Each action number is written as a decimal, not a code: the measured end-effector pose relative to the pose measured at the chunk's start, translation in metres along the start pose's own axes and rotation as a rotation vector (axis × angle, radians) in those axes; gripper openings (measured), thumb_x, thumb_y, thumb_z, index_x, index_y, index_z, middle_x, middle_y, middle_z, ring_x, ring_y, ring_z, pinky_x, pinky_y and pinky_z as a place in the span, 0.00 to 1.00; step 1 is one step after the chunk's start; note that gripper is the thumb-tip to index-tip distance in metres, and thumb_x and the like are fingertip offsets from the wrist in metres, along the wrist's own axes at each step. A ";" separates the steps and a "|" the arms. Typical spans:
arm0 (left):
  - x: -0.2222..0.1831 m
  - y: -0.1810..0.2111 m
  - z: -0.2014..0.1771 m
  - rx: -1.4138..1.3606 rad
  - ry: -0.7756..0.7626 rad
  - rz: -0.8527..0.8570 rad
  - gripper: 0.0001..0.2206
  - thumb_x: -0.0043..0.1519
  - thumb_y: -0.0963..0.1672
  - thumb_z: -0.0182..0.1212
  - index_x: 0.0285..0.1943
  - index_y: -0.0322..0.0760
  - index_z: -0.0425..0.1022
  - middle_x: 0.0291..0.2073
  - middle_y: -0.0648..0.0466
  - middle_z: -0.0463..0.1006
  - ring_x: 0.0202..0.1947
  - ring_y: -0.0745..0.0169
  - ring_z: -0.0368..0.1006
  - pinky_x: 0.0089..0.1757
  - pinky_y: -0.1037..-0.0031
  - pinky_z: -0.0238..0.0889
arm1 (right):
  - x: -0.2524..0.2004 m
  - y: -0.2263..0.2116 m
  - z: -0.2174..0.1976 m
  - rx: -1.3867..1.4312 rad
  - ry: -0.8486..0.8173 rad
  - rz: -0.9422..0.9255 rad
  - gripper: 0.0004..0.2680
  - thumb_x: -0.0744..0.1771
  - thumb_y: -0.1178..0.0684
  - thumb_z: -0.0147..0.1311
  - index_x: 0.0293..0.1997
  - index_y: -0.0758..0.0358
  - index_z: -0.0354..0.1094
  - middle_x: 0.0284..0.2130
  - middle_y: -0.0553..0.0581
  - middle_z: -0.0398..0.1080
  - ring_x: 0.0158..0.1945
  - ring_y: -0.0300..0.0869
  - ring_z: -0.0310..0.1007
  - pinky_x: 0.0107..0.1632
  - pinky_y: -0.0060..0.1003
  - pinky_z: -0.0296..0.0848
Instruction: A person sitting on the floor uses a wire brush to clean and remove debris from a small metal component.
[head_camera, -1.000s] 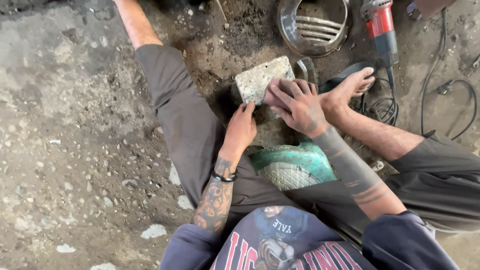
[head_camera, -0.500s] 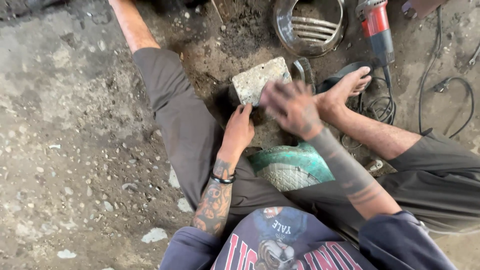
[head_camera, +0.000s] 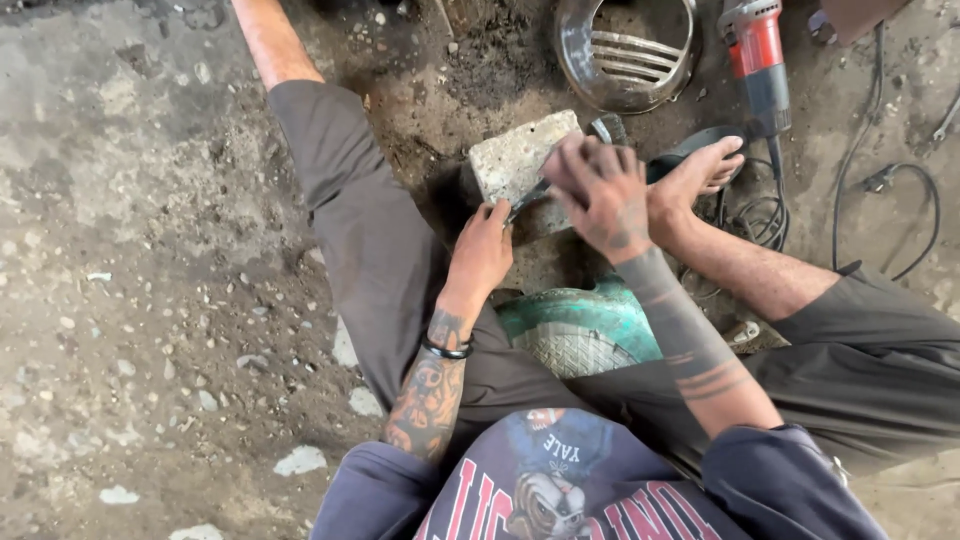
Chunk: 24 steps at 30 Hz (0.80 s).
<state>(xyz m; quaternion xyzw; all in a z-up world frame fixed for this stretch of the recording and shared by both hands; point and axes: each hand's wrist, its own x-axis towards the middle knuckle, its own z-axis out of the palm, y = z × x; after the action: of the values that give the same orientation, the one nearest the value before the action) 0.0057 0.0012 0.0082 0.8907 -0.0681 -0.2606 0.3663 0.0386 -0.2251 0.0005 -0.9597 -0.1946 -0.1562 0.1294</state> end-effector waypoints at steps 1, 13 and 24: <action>0.001 -0.002 0.000 0.007 0.000 0.005 0.14 0.72 0.40 0.45 0.66 0.31 0.64 0.58 0.30 0.69 0.55 0.27 0.72 0.48 0.47 0.74 | -0.002 -0.008 -0.001 -0.001 0.007 0.005 0.21 0.66 0.39 0.63 0.64 0.54 0.71 0.51 0.59 0.65 0.51 0.55 0.65 0.47 0.48 0.67; 0.006 -0.012 0.011 0.055 0.062 0.084 0.12 0.69 0.39 0.47 0.61 0.33 0.64 0.54 0.31 0.70 0.51 0.25 0.73 0.45 0.45 0.75 | 0.001 -0.008 -0.004 -0.015 -0.135 -0.123 0.20 0.64 0.34 0.61 0.60 0.45 0.75 0.54 0.55 0.68 0.54 0.54 0.64 0.51 0.50 0.67; -0.004 0.001 0.004 0.043 0.093 0.069 0.12 0.71 0.43 0.45 0.60 0.30 0.64 0.53 0.30 0.71 0.51 0.27 0.74 0.46 0.48 0.73 | -0.053 0.006 -0.033 0.851 0.032 0.816 0.18 0.75 0.42 0.44 0.69 0.61 0.63 0.64 0.65 0.64 0.68 0.52 0.62 0.70 0.48 0.59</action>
<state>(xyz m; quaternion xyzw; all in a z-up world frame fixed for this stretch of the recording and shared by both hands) 0.0004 -0.0008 0.0074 0.9066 -0.0874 -0.2047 0.3586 -0.0137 -0.2583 0.0114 -0.8181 0.1467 -0.0165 0.5558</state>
